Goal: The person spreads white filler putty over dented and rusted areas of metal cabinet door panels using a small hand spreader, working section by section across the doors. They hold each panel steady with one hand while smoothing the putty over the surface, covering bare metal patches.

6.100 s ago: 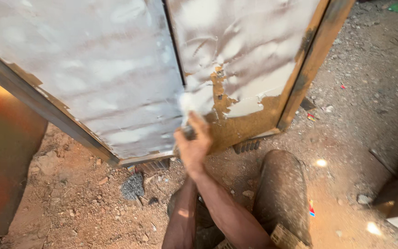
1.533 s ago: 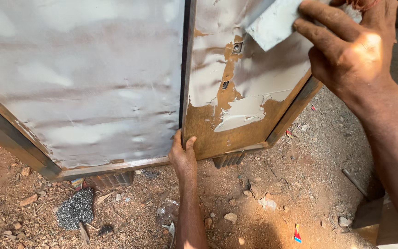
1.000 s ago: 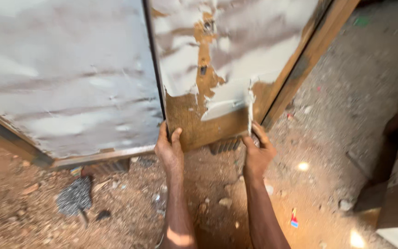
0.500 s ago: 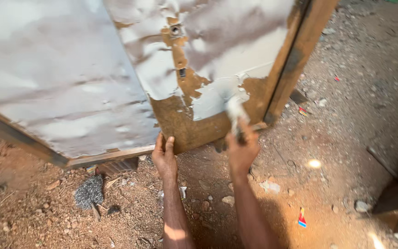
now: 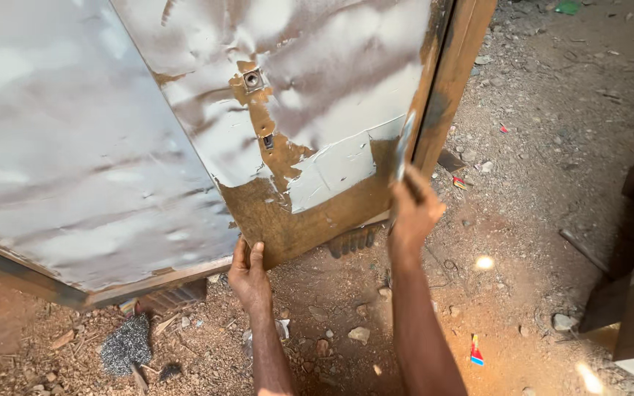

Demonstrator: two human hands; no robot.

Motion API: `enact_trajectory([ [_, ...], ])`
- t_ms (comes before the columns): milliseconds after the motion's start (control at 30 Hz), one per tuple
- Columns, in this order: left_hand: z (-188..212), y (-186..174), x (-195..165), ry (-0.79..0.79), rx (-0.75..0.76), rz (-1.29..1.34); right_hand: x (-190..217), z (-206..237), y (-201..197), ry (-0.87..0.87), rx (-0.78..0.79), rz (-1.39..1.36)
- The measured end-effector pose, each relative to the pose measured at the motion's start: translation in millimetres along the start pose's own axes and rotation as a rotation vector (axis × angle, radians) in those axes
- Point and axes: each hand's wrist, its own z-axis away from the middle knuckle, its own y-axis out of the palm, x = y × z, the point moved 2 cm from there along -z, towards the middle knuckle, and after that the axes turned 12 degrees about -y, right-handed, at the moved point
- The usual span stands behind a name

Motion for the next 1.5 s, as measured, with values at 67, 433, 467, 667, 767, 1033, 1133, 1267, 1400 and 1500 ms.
enact_trajectory([
  [67, 3.3, -1.2, -2.0, -0.025, -0.012, -0.009, -10.2, -31.2, 9.8, 0.116, -0.055, -0.119],
  [433, 1.0, -13.3, 3.6, -0.053, 0.069, 0.012, 23.1, 140.1, 129.7, 0.062, 0.181, -0.184],
  [467, -4.9, -17.6, 6.3, -0.129, 0.114, 0.087, 25.4, 150.4, 135.2, -0.27, 0.218, 0.016],
  [667, -27.9, -36.6, 7.9, -0.192, 0.319, 0.289, 3.0, 179.7, 108.7, -0.724, 0.432, 0.339],
  [767, -21.7, -28.7, 4.9, -0.126, 0.253, 0.013, -15.8, 178.3, 67.8, -0.58, 0.515, 0.378],
  [1033, -12.0, -6.9, -4.4, -0.06, 0.111, -0.113, -24.6, 123.7, 12.1, 0.28, 0.275, 0.261],
  [1133, -15.9, -6.8, 4.0, -0.131, 0.061, -0.053, -3.7, 51.2, 11.4, 0.044, 0.061, 0.141],
  [1267, -21.2, -7.1, 11.2, 0.023, 0.109, -0.02, 11.2, -33.9, 15.7, 0.046, -0.057, 0.045],
  [1400, -24.7, -8.7, 15.2, 0.013, 0.077, -0.035, 12.4, -81.9, 26.7, 0.173, -0.088, 0.031],
  [1500, -23.8, -10.7, 16.2, -0.037, 0.082, -0.031, 18.2, -94.3, 28.1, -0.066, 0.005, 0.07],
])
